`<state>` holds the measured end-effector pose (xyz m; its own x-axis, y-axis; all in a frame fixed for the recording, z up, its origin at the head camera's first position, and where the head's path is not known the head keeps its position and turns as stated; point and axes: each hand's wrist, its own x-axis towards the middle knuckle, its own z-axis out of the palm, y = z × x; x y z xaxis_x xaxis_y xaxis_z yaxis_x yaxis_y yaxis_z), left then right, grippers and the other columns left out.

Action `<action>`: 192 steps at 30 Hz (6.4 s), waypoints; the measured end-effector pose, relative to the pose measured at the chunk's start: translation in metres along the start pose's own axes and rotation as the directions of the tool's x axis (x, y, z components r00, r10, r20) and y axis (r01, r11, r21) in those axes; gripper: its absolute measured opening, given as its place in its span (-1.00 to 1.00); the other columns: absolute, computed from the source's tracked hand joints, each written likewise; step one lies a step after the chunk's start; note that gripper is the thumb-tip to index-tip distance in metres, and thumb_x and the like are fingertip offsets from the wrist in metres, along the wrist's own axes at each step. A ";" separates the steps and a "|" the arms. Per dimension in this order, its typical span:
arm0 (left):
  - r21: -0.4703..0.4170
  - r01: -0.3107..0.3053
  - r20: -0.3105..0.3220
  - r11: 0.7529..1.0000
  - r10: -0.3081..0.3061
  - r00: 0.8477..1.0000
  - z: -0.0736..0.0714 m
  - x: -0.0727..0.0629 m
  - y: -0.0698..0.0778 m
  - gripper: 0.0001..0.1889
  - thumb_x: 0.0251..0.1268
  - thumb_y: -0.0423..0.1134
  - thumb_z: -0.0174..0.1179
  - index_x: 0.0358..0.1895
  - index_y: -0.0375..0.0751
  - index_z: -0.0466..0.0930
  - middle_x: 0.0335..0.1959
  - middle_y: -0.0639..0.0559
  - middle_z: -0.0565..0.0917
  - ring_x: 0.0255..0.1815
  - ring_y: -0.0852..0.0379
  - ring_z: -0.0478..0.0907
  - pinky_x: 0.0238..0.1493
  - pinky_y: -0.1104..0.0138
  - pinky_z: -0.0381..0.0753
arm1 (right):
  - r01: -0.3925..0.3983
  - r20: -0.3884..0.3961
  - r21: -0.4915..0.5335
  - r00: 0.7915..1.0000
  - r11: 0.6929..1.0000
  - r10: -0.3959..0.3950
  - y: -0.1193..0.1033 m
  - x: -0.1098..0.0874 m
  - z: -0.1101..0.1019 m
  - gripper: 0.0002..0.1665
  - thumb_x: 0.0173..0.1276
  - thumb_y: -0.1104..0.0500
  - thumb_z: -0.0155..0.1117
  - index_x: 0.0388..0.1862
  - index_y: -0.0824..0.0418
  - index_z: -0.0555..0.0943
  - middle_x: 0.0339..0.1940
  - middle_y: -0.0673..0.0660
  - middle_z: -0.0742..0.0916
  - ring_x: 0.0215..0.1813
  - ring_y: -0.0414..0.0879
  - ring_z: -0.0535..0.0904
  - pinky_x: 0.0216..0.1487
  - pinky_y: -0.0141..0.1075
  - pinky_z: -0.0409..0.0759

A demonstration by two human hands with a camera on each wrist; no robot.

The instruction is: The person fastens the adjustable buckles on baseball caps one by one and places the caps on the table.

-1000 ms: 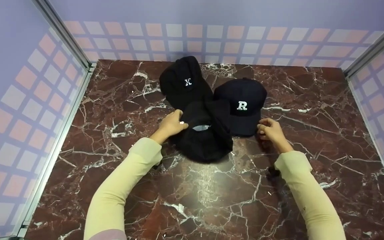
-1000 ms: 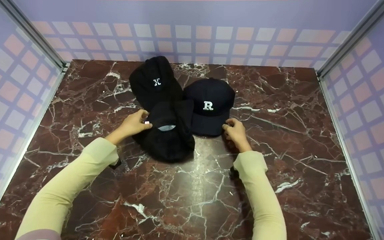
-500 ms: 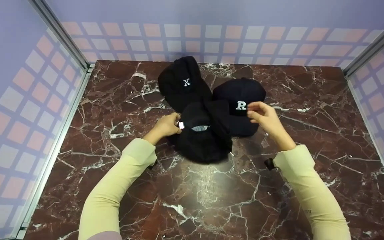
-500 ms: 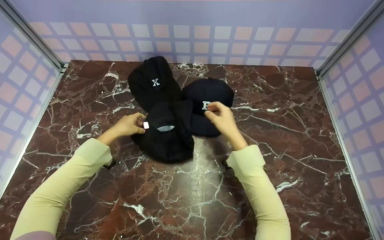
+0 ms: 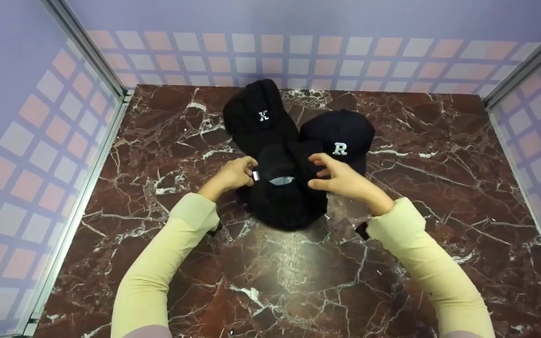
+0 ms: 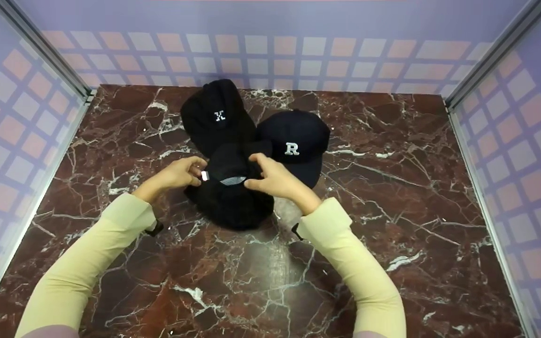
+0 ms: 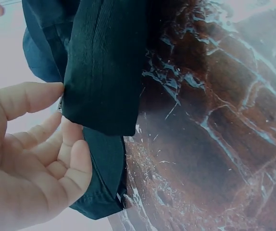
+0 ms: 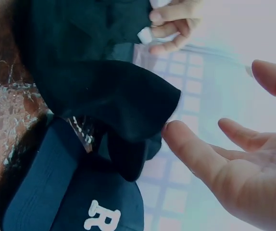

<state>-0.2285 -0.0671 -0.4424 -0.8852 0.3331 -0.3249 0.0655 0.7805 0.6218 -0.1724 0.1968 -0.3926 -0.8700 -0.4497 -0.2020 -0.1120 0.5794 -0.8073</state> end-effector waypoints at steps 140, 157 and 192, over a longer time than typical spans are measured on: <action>-0.346 -0.257 0.049 0.902 0.291 0.955 0.014 -0.020 0.043 -0.72 -0.04 -0.49 -0.14 -0.26 -0.39 0.53 -0.58 0.11 0.47 -0.52 0.28 0.39 -0.44 0.49 0.33 | -0.061 0.610 0.240 0.786 0.969 -0.102 0.021 0.037 0.033 -0.35 -0.02 0.25 0.34 0.12 0.30 0.39 0.00 0.01 0.55 -0.03 -0.26 0.44 -0.06 -0.47 0.41; -0.373 -0.285 0.047 0.883 0.324 0.945 0.019 -0.018 0.044 -0.74 0.01 -0.51 -0.11 -0.24 -0.42 0.53 -0.55 0.09 0.47 -0.50 0.27 0.37 -0.43 0.49 0.33 | -0.034 0.599 0.289 0.786 0.957 -0.154 0.017 0.036 0.038 -0.71 0.02 0.42 0.22 -0.22 0.37 0.46 -0.31 -0.07 0.59 -0.27 -0.29 0.48 -0.19 -0.44 0.44; -0.236 -0.414 0.132 0.879 0.451 0.883 0.011 -0.023 0.022 -0.75 0.11 -0.40 0.09 -0.10 -0.29 0.52 -0.23 -0.13 0.61 -0.22 0.16 0.47 -0.16 0.38 0.41 | -0.066 0.158 0.804 0.982 0.591 -0.105 -0.004 -0.006 0.007 -0.92 0.25 0.40 -0.05 -0.33 0.26 0.39 -0.60 0.11 0.64 -0.57 -0.13 0.58 -0.46 -0.37 0.53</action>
<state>-0.2015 -0.0512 -0.4292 -0.6909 0.7159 -0.1007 0.3148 0.4234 0.8495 -0.1632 0.1925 -0.3924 -0.7666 -0.6098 -0.2012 0.3771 -0.1740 -0.9097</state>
